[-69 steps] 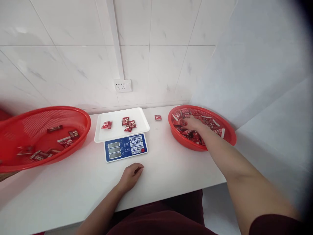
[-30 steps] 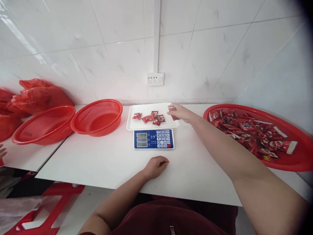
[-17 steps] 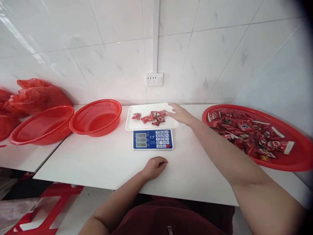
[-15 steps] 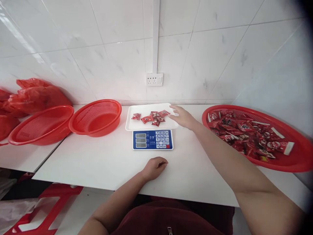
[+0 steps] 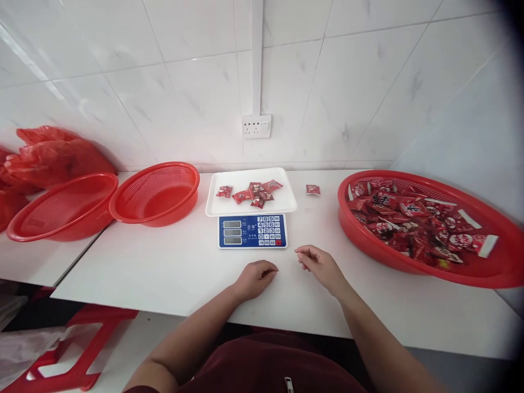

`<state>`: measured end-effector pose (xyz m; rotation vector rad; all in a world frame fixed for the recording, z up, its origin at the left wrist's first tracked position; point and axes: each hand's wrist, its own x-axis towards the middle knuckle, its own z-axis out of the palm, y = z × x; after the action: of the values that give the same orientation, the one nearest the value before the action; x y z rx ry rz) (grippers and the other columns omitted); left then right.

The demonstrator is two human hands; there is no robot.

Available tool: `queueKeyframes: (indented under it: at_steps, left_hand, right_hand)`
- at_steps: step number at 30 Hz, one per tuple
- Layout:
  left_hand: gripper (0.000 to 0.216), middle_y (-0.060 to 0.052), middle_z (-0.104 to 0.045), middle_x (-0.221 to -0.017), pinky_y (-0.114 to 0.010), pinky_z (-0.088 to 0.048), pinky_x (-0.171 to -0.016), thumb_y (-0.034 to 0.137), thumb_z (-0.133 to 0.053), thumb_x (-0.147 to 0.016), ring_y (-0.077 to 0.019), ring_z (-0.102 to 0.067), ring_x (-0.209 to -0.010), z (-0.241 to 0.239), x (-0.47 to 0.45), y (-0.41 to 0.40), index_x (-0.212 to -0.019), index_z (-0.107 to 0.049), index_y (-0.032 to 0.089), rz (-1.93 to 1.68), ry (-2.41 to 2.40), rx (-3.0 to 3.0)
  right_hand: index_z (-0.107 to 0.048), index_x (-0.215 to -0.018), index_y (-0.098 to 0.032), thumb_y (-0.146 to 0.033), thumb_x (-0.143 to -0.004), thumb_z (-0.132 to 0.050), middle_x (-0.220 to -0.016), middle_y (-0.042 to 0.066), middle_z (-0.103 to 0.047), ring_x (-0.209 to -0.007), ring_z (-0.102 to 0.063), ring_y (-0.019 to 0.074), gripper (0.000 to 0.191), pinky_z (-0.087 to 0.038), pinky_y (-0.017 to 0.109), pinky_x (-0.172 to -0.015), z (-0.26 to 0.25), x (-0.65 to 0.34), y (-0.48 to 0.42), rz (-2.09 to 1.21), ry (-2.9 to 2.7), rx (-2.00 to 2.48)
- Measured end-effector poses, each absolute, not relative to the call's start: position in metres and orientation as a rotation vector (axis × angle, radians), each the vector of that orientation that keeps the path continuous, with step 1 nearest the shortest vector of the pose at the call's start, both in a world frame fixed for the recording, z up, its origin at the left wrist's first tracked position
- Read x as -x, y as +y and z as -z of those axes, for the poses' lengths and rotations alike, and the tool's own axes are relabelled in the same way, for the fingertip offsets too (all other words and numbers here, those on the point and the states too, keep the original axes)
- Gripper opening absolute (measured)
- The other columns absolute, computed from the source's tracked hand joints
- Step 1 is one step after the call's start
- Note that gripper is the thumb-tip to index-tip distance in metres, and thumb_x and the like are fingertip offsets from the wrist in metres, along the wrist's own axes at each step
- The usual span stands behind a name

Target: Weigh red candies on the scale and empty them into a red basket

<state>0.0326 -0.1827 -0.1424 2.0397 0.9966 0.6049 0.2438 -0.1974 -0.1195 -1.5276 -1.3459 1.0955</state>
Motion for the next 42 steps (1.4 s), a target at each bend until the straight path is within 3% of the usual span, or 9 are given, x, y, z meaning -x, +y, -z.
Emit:
queueKeyframes:
  at_steps: [15,23,28,33,37,40,42]
  left_hand:
    - [0.019,-0.002,-0.066,-0.09,-0.025,-0.047,-0.073,0.022,-0.047,-0.083,-0.0138,-0.06,-0.079,0.142,-0.033,-0.183,-0.091,-0.063,0.021,-0.595,1.022,-2.039]
    - [0.018,-0.002,-0.065,-0.083,-0.024,-0.048,-0.066,0.024,-0.046,-0.084,-0.0132,-0.059,-0.073,0.145,-0.034,-0.185,-0.091,-0.062,0.02,-0.615,1.009,-2.054]
    - [0.017,-0.004,-0.065,-0.089,-0.028,-0.048,-0.076,0.024,-0.045,-0.085,-0.0154,-0.059,-0.084,0.114,-0.02,-0.164,-0.093,-0.06,0.021,-0.861,0.961,-2.235]
    - [0.019,-0.005,-0.063,-0.095,-0.03,-0.049,-0.077,0.032,-0.046,-0.084,-0.0172,-0.059,-0.088,0.06,0.005,-0.093,-0.095,-0.058,0.022,-1.063,1.373,-2.195]
    - [0.038,-0.009,-0.048,-0.126,-0.043,-0.031,-0.101,0.043,-0.055,-0.078,-0.0269,-0.036,-0.123,0.039,0.015,-0.041,-0.109,-0.054,0.022,-0.867,1.642,-2.425]
    - [0.059,-0.01,-0.032,-0.139,-0.054,-0.022,-0.101,0.054,-0.057,-0.072,-0.0337,-0.018,-0.131,0.039,0.016,-0.017,-0.121,-0.046,0.025,-0.54,1.789,-2.409]
    - [0.063,-0.01,-0.034,-0.138,-0.055,-0.023,-0.1,0.059,-0.054,-0.071,-0.0339,-0.018,-0.131,0.041,0.014,-0.008,-0.124,-0.044,0.026,-0.391,1.768,-2.396]
  right_hand:
    - [-0.057,-0.09,-0.018,-0.041,-0.072,-0.051,-0.066,-0.001,-0.054,-0.057,-0.052,0.0126,0.03,-0.041,0.027,-0.056,0.142,-0.236,-0.195,-1.185,-1.24,1.526]
    - [-0.057,-0.089,-0.018,-0.039,-0.072,-0.05,-0.064,-0.002,-0.054,-0.055,-0.051,0.0124,0.027,-0.042,0.026,-0.052,0.149,-0.236,-0.19,-1.15,-1.281,1.509]
    - [-0.06,-0.088,-0.019,-0.038,-0.076,-0.048,-0.07,0.001,-0.061,-0.062,-0.055,0.015,0.025,-0.043,0.027,-0.059,0.157,-0.233,-0.193,-0.976,-1.36,1.603]
    - [-0.062,-0.086,-0.02,-0.036,-0.077,-0.047,-0.074,0.002,-0.065,-0.067,-0.058,0.0167,0.024,-0.044,0.028,-0.063,0.153,-0.23,-0.197,-0.882,-1.45,1.633]
    - [-0.063,-0.085,-0.021,-0.037,-0.077,-0.047,-0.072,0.001,-0.065,-0.064,-0.057,0.0167,0.024,-0.044,0.027,-0.061,0.151,-0.231,-0.198,-0.893,-1.454,1.648]
    - [-0.063,-0.084,-0.021,-0.038,-0.076,-0.047,-0.071,0.001,-0.064,-0.063,-0.057,0.0167,0.024,-0.044,0.027,-0.06,0.152,-0.231,-0.199,-0.911,-1.441,1.647]
    - [-0.062,-0.084,-0.021,-0.038,-0.077,-0.047,-0.071,0.001,-0.064,-0.064,-0.057,0.0168,0.025,-0.044,0.028,-0.06,0.154,-0.232,-0.199,-0.913,-1.45,1.639]
